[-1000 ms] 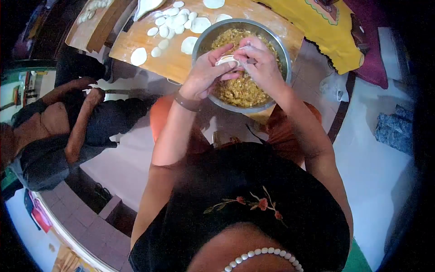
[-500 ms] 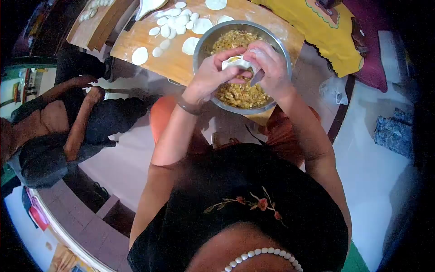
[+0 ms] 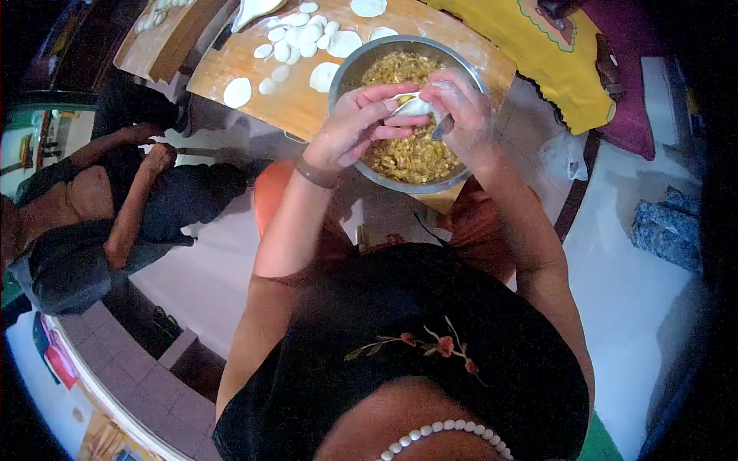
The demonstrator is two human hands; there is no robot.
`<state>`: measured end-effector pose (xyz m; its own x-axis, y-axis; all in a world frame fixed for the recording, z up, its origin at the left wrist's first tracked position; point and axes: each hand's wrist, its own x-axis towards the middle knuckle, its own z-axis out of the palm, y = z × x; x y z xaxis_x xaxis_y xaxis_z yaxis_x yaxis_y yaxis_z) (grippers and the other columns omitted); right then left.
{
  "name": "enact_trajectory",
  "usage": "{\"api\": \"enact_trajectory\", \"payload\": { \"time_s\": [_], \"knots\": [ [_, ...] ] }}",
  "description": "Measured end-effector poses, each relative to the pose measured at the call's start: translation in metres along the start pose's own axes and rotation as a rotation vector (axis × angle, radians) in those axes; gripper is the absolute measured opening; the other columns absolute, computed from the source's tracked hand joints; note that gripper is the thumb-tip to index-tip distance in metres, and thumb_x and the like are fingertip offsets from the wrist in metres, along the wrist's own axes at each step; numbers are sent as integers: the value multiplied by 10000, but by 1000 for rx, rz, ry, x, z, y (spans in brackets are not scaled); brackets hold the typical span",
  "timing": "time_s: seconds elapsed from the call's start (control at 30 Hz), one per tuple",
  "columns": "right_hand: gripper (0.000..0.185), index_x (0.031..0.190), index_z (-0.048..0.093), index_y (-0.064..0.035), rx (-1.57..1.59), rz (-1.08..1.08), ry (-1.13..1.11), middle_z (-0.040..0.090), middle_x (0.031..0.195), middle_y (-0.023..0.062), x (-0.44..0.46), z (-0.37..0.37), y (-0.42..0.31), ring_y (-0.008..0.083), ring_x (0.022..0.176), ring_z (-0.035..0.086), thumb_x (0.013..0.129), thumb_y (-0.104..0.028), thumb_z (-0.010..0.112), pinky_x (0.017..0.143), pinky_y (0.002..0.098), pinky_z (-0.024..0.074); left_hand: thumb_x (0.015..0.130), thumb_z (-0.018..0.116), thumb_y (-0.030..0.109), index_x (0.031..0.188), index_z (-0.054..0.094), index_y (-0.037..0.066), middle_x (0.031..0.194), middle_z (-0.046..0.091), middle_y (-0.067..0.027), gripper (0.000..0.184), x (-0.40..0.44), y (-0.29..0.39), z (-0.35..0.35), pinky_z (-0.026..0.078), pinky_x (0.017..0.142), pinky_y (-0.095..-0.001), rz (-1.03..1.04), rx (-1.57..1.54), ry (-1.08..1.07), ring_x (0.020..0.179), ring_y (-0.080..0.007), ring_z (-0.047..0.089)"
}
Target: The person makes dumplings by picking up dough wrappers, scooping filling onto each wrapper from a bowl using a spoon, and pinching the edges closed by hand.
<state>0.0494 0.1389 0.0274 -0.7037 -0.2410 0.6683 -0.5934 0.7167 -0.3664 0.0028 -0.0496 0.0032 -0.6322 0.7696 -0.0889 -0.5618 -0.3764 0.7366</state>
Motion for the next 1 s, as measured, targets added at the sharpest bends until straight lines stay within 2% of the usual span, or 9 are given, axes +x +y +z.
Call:
{"api": "enact_trajectory", "payload": {
  "time_s": [0.13, 0.33, 0.53, 0.63, 0.73, 0.77, 0.87, 1.0],
  "knots": [
    [124, 869, 584, -14, 12, -43, 24, 579, 870, 106, 0, 3, 2, 276, 695, 624, 768, -15, 656, 545, 352, 499, 929, 530, 141, 1217, 496, -57, 1138, 588, -188, 351, 2, -4, -3, 568, 784, -297, 11, -10, 2, 1003, -294, 628],
    [146, 860, 570, -17, -14, -61, -3, 576, 869, 101, -3, 4, 0, 274, 697, 625, 760, -43, 674, 538, 349, 496, 906, 554, 85, 1161, 525, -60, 1096, 606, -190, 294, 4, -5, -5, 573, 772, -288, -23, 55, 44, 956, -275, 647],
    [165, 873, 570, -18, -9, -58, -41, 579, 890, 102, -9, 10, 2, 278, 720, 628, 757, -57, 681, 551, 345, 496, 909, 566, 147, 1188, 512, -25, 1132, 596, -166, 332, 6, -9, -16, 571, 782, -277, -56, 77, 6, 981, -252, 639],
    [152, 880, 572, -20, 22, -62, -2, 581, 897, 107, -2, 8, 0, 277, 740, 625, 770, -58, 669, 564, 335, 494, 890, 602, 196, 1255, 460, -24, 1168, 575, -163, 449, 4, -3, -13, 566, 799, -270, -94, -20, -1, 980, -249, 638],
    [133, 893, 579, -31, 89, 7, 81, 582, 900, 111, 4, 5, -2, 274, 760, 622, 788, -61, 653, 578, 325, 492, 851, 653, 268, 1327, 391, -11, 1194, 558, -153, 611, 2, -1, -13, 561, 813, -262, -2, -93, -84, 974, -244, 639],
    [127, 898, 582, -35, 113, 47, 98, 582, 900, 111, 5, 5, -1, 273, 764, 621, 794, -64, 649, 586, 324, 492, 754, 727, 400, 1360, 359, 6, 1190, 563, -147, 812, 0, 1, -11, 562, 801, -274, 20, -25, -88, 966, -239, 642],
    [109, 909, 592, -43, 222, 128, 91, 587, 899, 107, 11, -6, -9, 264, 782, 618, 811, -71, 633, 642, 326, 493, 661, 763, 502, 1361, 363, 15, 1192, 563, -148, 942, -2, 2, -1, 562, 778, -285, 138, 176, -199, 953, -226, 646],
    [95, 900, 599, -34, 251, 164, 42, 592, 902, 106, 12, -5, -19, 261, 788, 614, 818, -73, 624, 670, 328, 491, 664, 717, 597, 1362, 374, 16, 1089, 602, -103, 971, 3, -5, 4, 528, 705, -254, 133, 241, -159, 858, -148, 629]
  ]
}}
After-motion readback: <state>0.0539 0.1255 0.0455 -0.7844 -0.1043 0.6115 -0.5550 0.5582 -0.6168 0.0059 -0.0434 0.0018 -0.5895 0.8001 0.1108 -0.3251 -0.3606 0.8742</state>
